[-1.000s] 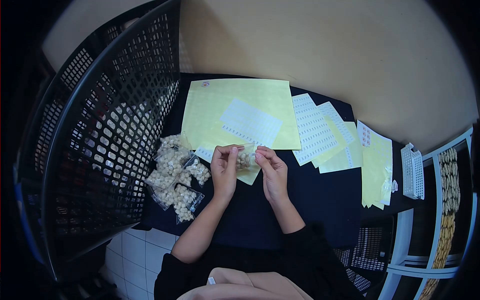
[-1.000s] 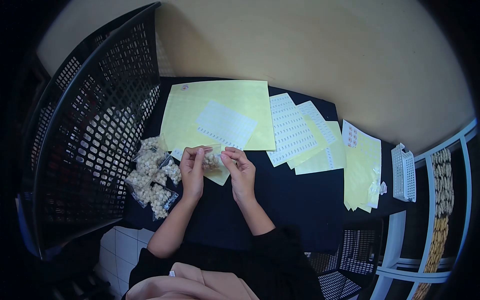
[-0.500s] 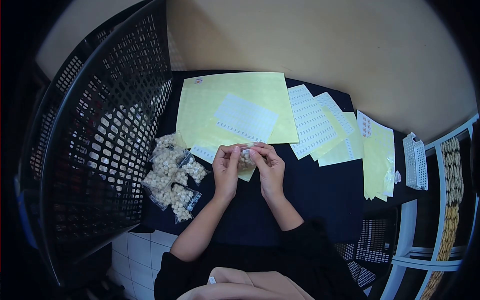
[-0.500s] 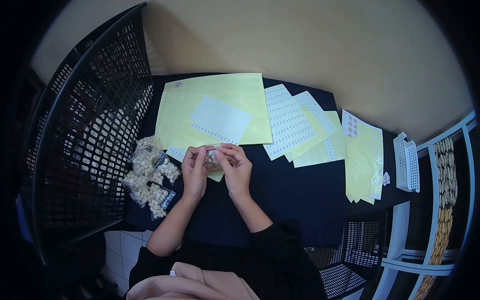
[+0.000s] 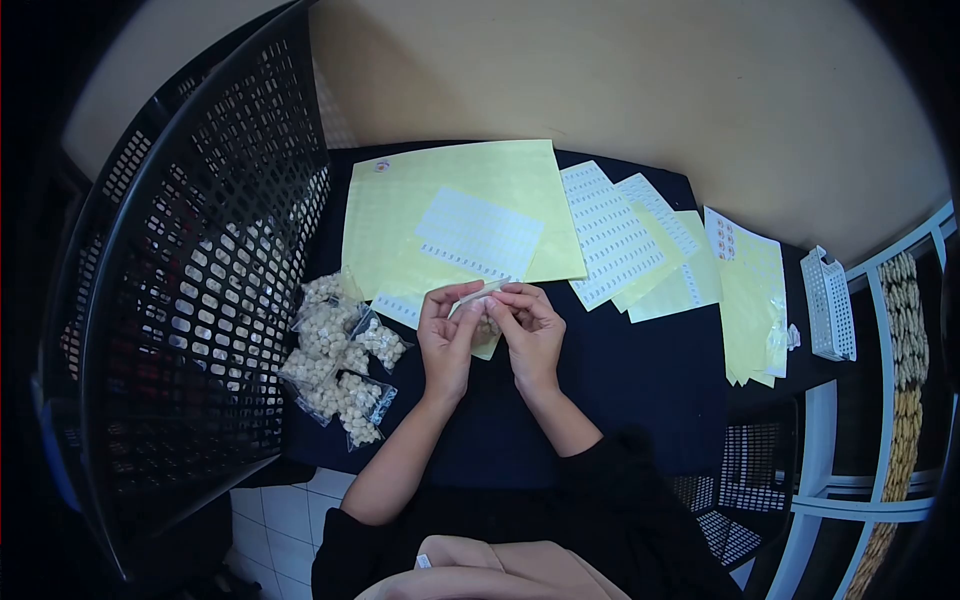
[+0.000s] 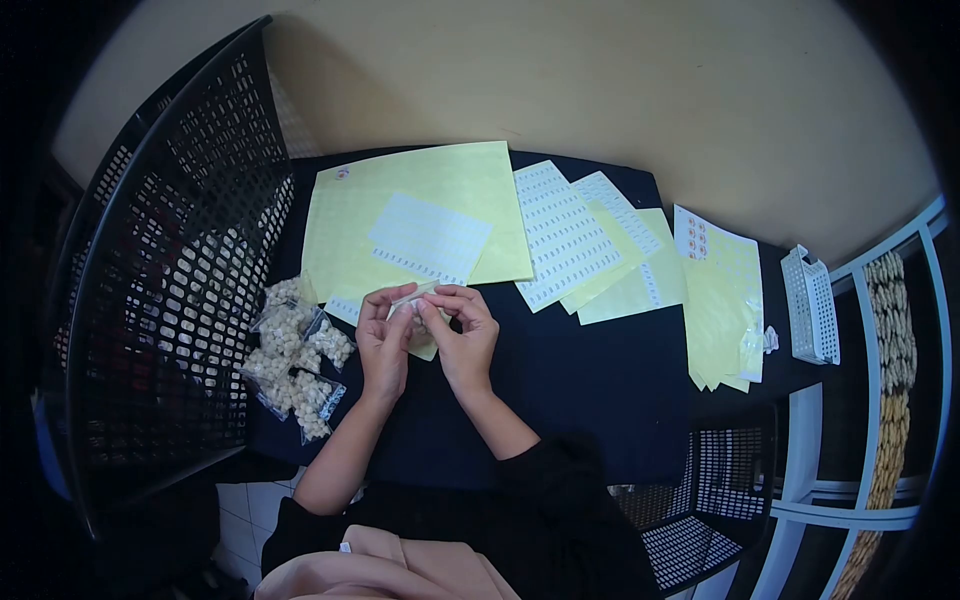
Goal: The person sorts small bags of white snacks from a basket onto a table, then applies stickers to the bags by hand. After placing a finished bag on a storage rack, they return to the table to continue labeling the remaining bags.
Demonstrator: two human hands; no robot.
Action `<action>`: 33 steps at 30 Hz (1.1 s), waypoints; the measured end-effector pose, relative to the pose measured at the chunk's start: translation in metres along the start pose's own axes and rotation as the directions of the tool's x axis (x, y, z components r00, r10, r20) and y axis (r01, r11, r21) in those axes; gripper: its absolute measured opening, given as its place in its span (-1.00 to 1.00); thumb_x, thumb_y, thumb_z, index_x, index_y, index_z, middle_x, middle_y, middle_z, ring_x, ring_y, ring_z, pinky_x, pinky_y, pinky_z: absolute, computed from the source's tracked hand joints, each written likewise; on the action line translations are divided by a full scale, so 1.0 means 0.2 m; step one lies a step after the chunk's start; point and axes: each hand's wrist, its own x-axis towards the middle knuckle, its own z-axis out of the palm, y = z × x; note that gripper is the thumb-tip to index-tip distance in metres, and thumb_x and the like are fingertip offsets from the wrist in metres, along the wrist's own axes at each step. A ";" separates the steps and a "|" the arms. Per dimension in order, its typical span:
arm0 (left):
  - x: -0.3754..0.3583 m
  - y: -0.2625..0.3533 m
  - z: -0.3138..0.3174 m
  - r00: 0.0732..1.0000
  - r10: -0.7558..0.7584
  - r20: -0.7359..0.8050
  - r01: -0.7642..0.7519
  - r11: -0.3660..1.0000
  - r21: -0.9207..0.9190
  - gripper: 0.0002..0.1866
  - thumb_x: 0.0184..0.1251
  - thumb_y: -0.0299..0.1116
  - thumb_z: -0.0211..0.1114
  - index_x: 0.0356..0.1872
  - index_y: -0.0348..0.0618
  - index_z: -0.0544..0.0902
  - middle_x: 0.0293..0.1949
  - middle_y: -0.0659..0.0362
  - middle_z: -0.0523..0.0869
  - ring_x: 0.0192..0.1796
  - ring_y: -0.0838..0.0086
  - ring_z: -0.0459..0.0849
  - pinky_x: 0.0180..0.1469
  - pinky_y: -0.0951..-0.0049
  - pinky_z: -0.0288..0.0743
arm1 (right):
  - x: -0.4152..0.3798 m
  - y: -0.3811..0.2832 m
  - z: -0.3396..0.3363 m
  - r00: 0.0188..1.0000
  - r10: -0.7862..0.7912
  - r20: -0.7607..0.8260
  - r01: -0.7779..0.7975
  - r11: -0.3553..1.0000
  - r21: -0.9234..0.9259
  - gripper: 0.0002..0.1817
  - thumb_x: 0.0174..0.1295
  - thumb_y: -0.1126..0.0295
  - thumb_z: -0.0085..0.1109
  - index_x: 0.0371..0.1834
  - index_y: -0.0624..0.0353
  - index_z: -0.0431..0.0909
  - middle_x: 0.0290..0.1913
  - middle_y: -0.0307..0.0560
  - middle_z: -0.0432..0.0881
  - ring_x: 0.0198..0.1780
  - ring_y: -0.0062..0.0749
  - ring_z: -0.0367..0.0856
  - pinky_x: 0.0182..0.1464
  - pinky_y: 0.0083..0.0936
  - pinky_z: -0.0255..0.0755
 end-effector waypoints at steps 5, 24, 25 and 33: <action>0.00 0.03 0.01 0.992 0.110 0.059 -0.116 0.987 0.114 -0.49 0.08 -0.65 0.11 0.07 -0.23 0.14 -0.01 -0.01 0.40 -0.08 0.39 0.53 -0.08 0.55 0.46 | 0.01 -0.01 0.00 0.996 -0.083 0.014 0.083 0.996 -0.013 -0.92 -0.04 0.66 0.18 -0.44 0.34 0.54 -0.15 -0.08 0.41 -0.19 -0.52 0.47 -0.07 -0.62 0.37; 0.02 0.12 -0.04 0.886 0.389 0.254 -0.464 0.767 0.443 -0.41 0.02 -0.69 0.15 0.08 -0.27 0.09 -0.01 -0.09 0.42 -0.04 0.29 0.54 0.00 0.44 0.43 | 0.03 -0.15 0.00 0.971 -0.133 0.200 0.182 0.951 -0.250 -0.62 -0.07 0.57 0.22 -0.12 0.31 0.40 -0.45 -0.11 0.63 -0.32 -0.57 0.58 -0.13 -0.60 0.37; 0.02 0.15 -0.04 0.878 0.380 0.289 -0.476 0.742 0.471 -0.41 0.01 -0.68 0.16 0.08 -0.27 0.10 -0.01 -0.09 0.42 0.02 0.28 0.50 0.05 0.42 0.40 | 0.03 -0.17 0.00 0.968 -0.144 0.203 0.200 0.935 -0.292 -0.66 -0.07 0.57 0.21 -0.16 0.30 0.43 -0.46 -0.11 0.63 -0.33 -0.56 0.58 -0.12 -0.59 0.37; -0.05 0.52 -0.33 0.952 0.148 0.267 -0.265 -0.034 0.964 -0.56 -0.10 -0.51 0.16 -0.07 -0.23 0.39 -0.08 0.06 0.48 0.11 0.22 0.31 0.17 0.24 0.03 | -0.06 -0.74 -0.85 0.538 -0.824 -0.177 0.367 0.417 -0.831 -0.73 0.11 0.59 0.02 -0.09 0.35 0.36 -0.29 -0.04 0.50 -0.28 -0.39 0.52 -0.14 -0.51 0.47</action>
